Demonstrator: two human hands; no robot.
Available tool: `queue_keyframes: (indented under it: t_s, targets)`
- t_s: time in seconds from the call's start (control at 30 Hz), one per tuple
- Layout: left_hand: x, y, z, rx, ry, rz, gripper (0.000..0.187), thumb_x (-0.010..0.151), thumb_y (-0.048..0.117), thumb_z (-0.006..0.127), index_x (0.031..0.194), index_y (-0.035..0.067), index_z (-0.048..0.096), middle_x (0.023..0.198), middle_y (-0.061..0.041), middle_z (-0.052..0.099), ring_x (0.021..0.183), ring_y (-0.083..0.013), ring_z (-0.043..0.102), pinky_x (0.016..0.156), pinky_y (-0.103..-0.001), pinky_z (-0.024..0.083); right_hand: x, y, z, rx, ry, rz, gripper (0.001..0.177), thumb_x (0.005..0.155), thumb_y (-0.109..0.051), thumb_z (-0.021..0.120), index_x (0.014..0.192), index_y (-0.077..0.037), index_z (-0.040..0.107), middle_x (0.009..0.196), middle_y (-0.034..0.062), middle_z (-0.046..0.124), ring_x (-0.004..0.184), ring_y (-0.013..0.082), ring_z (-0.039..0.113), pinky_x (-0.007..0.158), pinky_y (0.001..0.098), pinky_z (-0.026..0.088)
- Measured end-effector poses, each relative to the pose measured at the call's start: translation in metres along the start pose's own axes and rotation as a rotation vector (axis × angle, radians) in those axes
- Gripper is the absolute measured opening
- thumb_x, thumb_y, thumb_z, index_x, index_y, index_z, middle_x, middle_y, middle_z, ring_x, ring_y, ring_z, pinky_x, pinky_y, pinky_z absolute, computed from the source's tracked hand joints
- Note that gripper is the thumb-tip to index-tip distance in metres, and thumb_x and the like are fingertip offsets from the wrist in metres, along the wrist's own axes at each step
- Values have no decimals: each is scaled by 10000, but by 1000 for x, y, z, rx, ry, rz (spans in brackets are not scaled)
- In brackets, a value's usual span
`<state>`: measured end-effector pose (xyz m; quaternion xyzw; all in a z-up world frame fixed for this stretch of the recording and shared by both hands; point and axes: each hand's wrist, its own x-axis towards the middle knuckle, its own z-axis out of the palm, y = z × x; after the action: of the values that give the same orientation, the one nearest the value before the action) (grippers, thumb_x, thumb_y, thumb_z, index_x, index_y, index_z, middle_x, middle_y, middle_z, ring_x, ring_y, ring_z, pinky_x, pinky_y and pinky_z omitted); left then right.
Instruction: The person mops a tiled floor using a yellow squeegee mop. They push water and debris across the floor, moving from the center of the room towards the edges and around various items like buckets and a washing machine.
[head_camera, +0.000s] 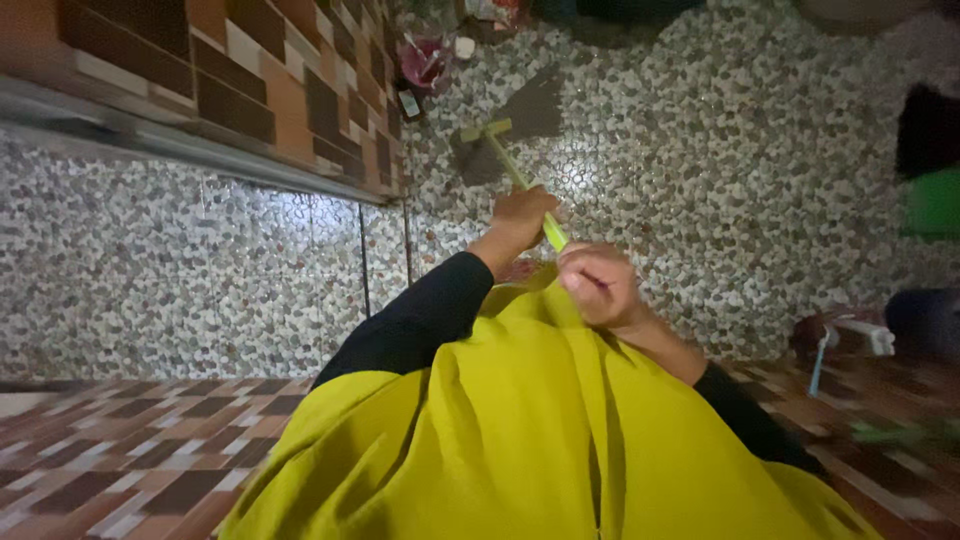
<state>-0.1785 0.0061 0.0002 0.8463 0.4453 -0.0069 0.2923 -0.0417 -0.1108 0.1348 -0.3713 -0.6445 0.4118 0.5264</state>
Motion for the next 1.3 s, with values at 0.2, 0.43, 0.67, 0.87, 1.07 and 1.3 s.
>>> queue_keyframes:
  t_s: [0.2,0.43,0.67,0.87,1.07,1.3]
  targets:
    - [10,-59,13,-68,251,112,228,895,422,729,872,197,699,998,-54,694,995,-340,674,849,-577,496,22,27,45,-111,47,-19,271,972,-175,565,750,-24,598,707,84,597,629,154,554,602,306,455]
    - [-18,-86,17,-134,245,89,124,787,288,729,859,193,694,957,-60,716,962,-335,674,792,-586,464,26,-6,85,-119,97,199,210,965,-131,574,819,9,632,763,109,631,663,205,585,637,336,473]
    - [-72,-105,-1,-290,217,337,148,876,287,729,882,152,671,933,-141,701,916,-365,686,802,-468,538,44,-47,122,-176,-96,-209,226,921,-190,587,840,18,624,821,136,626,761,283,628,819,446,532]
    - [-47,-115,-4,-290,192,235,177,878,319,652,923,148,653,887,-131,694,793,-350,702,660,-474,565,31,-20,144,-347,162,68,270,941,-162,566,710,-22,566,662,113,520,577,237,525,566,394,410]
    - [-47,-138,28,-90,46,290,172,767,361,725,803,197,687,854,-101,698,765,-350,686,612,-515,524,22,-27,177,-367,33,185,335,972,-115,583,669,-26,472,588,94,441,526,242,457,578,416,395]
    - [-62,-111,29,-216,168,647,243,818,358,759,818,124,690,870,-111,712,837,-367,671,702,-511,502,20,-54,184,-448,178,104,285,959,-93,598,698,-35,500,636,137,482,575,319,491,576,443,388]
